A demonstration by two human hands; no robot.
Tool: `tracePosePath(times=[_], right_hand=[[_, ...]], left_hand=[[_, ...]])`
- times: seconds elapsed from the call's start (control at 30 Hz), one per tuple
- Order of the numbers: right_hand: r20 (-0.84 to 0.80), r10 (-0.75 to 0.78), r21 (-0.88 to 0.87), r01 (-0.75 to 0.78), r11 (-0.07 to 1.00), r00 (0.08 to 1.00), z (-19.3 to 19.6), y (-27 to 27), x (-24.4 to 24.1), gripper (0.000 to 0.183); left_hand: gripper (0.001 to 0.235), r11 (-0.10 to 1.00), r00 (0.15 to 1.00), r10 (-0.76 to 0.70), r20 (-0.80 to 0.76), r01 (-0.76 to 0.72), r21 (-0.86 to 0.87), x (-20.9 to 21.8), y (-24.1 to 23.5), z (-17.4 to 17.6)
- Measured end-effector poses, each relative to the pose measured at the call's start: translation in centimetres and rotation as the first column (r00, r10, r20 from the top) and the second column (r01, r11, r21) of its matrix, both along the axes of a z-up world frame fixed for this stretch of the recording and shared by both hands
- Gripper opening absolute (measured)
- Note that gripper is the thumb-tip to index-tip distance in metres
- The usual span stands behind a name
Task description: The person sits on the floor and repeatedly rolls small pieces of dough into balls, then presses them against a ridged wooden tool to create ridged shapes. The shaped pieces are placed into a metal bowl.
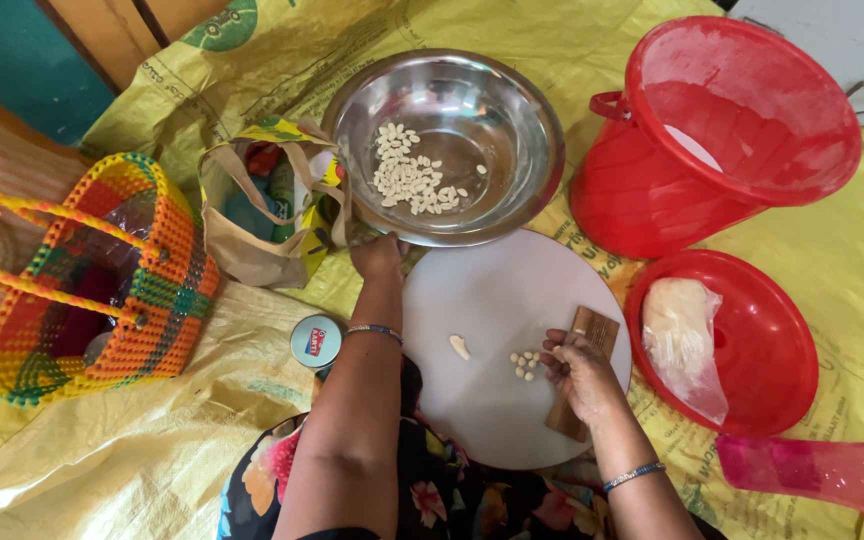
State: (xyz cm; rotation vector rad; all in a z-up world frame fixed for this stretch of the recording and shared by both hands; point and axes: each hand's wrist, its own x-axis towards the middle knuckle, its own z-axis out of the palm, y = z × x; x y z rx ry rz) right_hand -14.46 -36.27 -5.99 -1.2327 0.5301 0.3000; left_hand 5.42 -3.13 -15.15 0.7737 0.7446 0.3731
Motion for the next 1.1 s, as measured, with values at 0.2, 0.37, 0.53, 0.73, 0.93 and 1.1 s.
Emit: tracePosePath(times=[0.2,0.37,0.53,0.73,0.93,1.1], right_hand=[[0.114,0.045,0.091,-0.056,0.994,0.992,0.0,0.6,0.1,0.030],[0.128,0.102,-0.095,-0.090,0.991,0.986,0.6,1.5,-0.4,0.036],[0.313,0.251,-0.341,-0.138,0.930,0.916,0.8,3.7,-1.5,0.037],[0.411,0.166,-0.281,-0.049,0.959,0.896,1.9,5.7,-4.2,0.018],[0.593,0.324,-0.651,0.203,0.731,0.738,5.3,7.6,-8.6,0.019],[0.569,0.621,-0.817,0.282,0.503,0.540,7.6,10.7,-13.0,0.051]], left_hand=[[0.049,0.973,0.978,0.150,-0.146,-0.120,0.197,-1.6,-0.4,-0.3],[0.026,0.869,0.947,-0.264,-0.184,0.316,0.380,-5.0,-3.8,1.4],[0.036,0.491,0.508,-0.823,-0.255,0.861,0.131,-12.9,-12.0,4.2],[0.074,0.373,0.371,-0.928,-0.043,0.925,-0.070,-20.5,-15.2,10.3],[0.100,0.555,0.573,-0.776,0.265,0.819,-0.145,-22.8,-14.7,14.1],[0.115,0.581,0.611,-0.695,0.379,0.788,-0.204,-22.9,-11.5,15.7]])
